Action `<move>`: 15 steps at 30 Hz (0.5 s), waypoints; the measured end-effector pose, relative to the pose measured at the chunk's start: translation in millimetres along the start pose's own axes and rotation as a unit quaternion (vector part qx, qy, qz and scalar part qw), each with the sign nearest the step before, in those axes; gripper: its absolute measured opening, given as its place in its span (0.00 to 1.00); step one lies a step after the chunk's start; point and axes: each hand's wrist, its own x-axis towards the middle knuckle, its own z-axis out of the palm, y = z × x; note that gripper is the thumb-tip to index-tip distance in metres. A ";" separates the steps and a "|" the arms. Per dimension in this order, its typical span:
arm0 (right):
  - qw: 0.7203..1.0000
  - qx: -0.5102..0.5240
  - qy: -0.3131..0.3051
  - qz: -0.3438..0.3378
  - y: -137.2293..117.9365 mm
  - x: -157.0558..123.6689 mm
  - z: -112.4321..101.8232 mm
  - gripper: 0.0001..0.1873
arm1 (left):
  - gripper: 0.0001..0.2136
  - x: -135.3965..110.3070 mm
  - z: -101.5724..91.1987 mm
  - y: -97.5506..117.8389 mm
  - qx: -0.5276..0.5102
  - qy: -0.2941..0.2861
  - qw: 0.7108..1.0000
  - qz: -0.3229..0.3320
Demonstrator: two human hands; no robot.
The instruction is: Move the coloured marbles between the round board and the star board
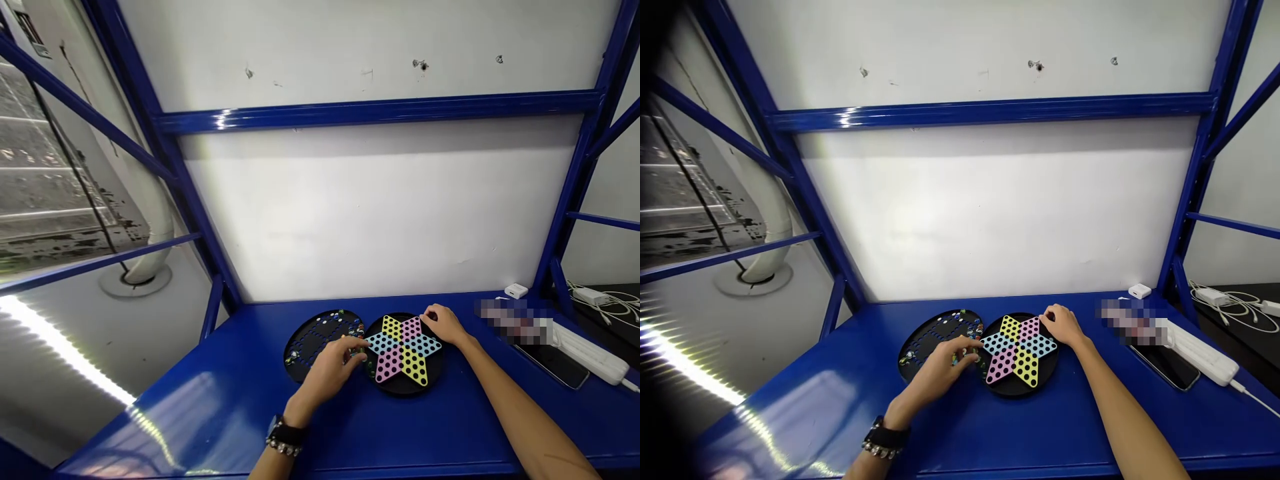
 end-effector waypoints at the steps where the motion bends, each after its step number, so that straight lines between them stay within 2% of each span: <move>1: 1.000 0.000 -0.001 0.000 0.1 0.2 0.0 0.16 | 0.16 0.3 3.5 0.6 0.007 -0.004 1.000 0.006; 5: 1.000 -0.002 0.000 -0.001 0.7 0.5 0.4 0.15 | 0.16 1.7 2.2 -8.7 0.014 0.008 0.999 0.041; 10: 1.000 -0.003 0.001 0.000 0.5 -0.1 0.8 0.16 | 0.19 2.6 -5.8 -48.8 0.078 0.094 0.993 0.005; 13: 1.000 0.001 -0.003 -0.001 0.5 0.1 0.9 0.15 | 0.19 1.3 -2.3 -70.7 0.118 0.081 0.989 -0.022; 15: 1.000 0.002 -0.003 -0.001 0.6 0.4 1.3 0.15 | 0.19 1.4 -0.1 -75.4 0.126 0.078 0.989 -0.028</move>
